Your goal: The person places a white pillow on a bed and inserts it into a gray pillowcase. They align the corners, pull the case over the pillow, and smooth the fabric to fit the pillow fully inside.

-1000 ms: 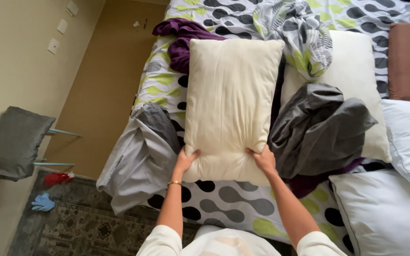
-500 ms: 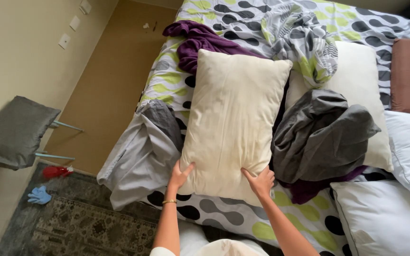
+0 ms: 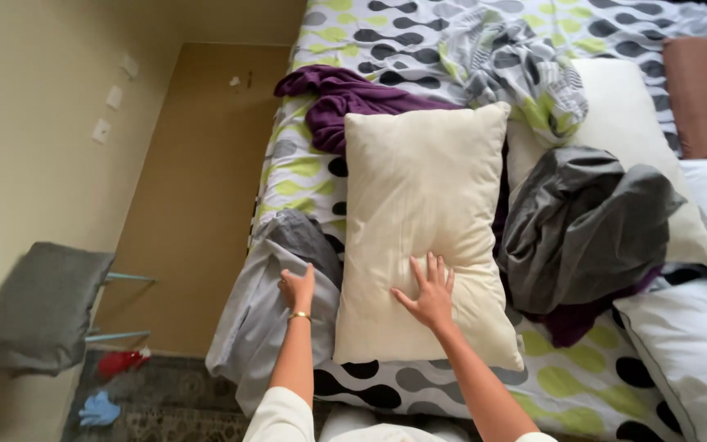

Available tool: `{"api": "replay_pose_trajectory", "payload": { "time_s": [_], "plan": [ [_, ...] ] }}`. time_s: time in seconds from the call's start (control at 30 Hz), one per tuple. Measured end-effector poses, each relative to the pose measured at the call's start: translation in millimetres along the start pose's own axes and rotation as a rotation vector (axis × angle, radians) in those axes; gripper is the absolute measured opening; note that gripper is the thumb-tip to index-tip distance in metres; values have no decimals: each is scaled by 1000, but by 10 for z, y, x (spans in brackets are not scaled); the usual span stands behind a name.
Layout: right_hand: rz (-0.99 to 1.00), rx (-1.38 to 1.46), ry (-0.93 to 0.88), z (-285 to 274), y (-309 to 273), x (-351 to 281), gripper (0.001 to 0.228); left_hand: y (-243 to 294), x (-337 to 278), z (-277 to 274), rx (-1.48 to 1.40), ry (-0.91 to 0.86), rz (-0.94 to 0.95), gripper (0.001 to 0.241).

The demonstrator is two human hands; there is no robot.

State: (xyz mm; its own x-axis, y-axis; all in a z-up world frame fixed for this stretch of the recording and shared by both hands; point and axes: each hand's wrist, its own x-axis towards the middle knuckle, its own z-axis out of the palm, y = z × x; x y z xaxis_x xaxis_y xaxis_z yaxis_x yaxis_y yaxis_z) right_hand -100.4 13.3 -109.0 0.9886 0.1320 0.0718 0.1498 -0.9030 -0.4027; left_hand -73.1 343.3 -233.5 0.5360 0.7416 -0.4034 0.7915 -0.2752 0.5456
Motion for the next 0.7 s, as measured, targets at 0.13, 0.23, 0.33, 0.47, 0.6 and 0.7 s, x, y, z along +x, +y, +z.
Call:
{"api": "replay_pose_trajectory", "payload": {
  "time_s": [0.13,0.23,0.33,0.47,0.6,0.7],
  "plan": [
    [123,-14,-85,51,198,-21,94,-161,581,435,-119,-119,-22,88],
    [171,-66,-139,175,379,-119,96,-167,424,422,-328,-302,3,101],
    [194,-63,-185,164,392,-98,97,-227,505,679,-343,-386,-21,53],
    [176,-76,-198,155,332,-109,95,-191,542,706,-359,-313,-30,34],
    [167,-65,-230,185,398,-66,95,-35,376,410,-130,87,-248,44],
    [164,-43,-239,109,487,-36,97,-191,504,494,-227,-29,-312,100]
  ]
}}
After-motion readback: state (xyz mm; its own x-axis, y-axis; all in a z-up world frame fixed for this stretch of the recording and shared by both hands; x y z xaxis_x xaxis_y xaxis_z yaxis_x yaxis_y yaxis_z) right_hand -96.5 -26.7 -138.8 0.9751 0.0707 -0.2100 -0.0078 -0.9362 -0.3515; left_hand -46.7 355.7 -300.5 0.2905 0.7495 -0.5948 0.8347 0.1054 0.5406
